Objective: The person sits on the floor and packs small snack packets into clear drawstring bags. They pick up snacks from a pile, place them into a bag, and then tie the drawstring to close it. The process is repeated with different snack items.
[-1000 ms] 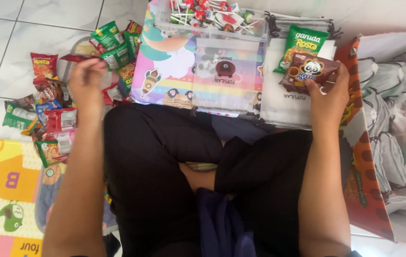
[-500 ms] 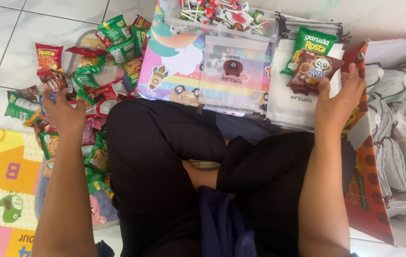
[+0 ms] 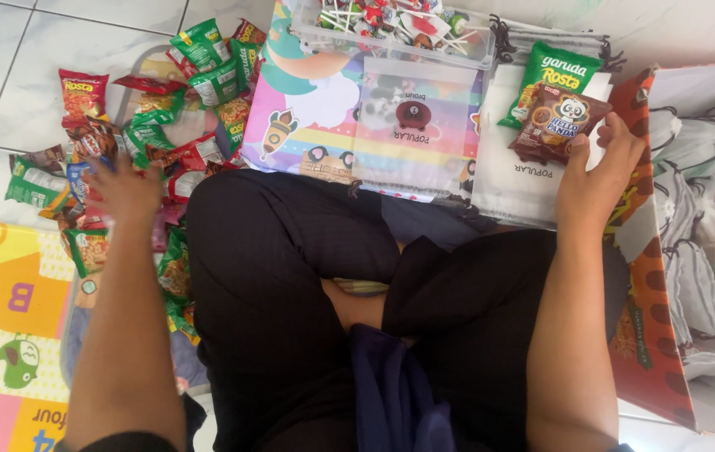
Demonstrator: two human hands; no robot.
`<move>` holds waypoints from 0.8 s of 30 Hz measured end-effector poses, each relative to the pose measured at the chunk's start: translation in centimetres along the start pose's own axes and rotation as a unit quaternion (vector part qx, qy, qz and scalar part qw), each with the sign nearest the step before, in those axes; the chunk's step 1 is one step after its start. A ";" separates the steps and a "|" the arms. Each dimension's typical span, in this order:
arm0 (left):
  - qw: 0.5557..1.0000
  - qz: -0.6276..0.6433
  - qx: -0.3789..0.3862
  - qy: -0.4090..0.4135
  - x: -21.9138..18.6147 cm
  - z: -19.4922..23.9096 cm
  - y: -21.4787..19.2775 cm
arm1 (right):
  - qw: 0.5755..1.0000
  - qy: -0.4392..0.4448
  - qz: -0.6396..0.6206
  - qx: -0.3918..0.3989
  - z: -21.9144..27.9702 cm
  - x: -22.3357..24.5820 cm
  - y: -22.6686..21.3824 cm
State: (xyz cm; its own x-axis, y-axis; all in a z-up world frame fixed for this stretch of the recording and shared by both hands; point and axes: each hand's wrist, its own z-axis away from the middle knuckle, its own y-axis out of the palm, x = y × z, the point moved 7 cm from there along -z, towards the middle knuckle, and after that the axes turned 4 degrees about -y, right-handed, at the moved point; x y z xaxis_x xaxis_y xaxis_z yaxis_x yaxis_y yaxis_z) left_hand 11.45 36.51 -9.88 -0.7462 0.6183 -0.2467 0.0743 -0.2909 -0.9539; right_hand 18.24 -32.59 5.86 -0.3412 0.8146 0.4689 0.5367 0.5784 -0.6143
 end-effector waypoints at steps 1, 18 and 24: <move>0.995 -0.029 0.087 -0.047 -0.7 0.6 1.0 | 1.000 -0.006 -0.002 -0.001 0.0 0.0 0.1; 0.988 0.082 -0.131 -0.021 0.5 -3.8 -2.2 | 1.000 0.002 -0.002 -0.001 -0.1 0.2 -0.1; 0.974 -0.039 -0.072 -0.209 8.0 -10.7 0.1 | 1.000 0.003 0.015 0.000 0.0 -0.4 0.5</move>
State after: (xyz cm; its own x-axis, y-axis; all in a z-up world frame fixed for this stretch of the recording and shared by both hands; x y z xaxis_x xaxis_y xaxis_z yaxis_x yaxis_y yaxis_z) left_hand 12.58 49.27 -13.74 -0.9555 0.2736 -0.1099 0.0764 -0.1304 -0.9885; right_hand 18.66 -32.62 5.39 -0.3195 0.8316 0.4542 0.5465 0.5533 -0.6286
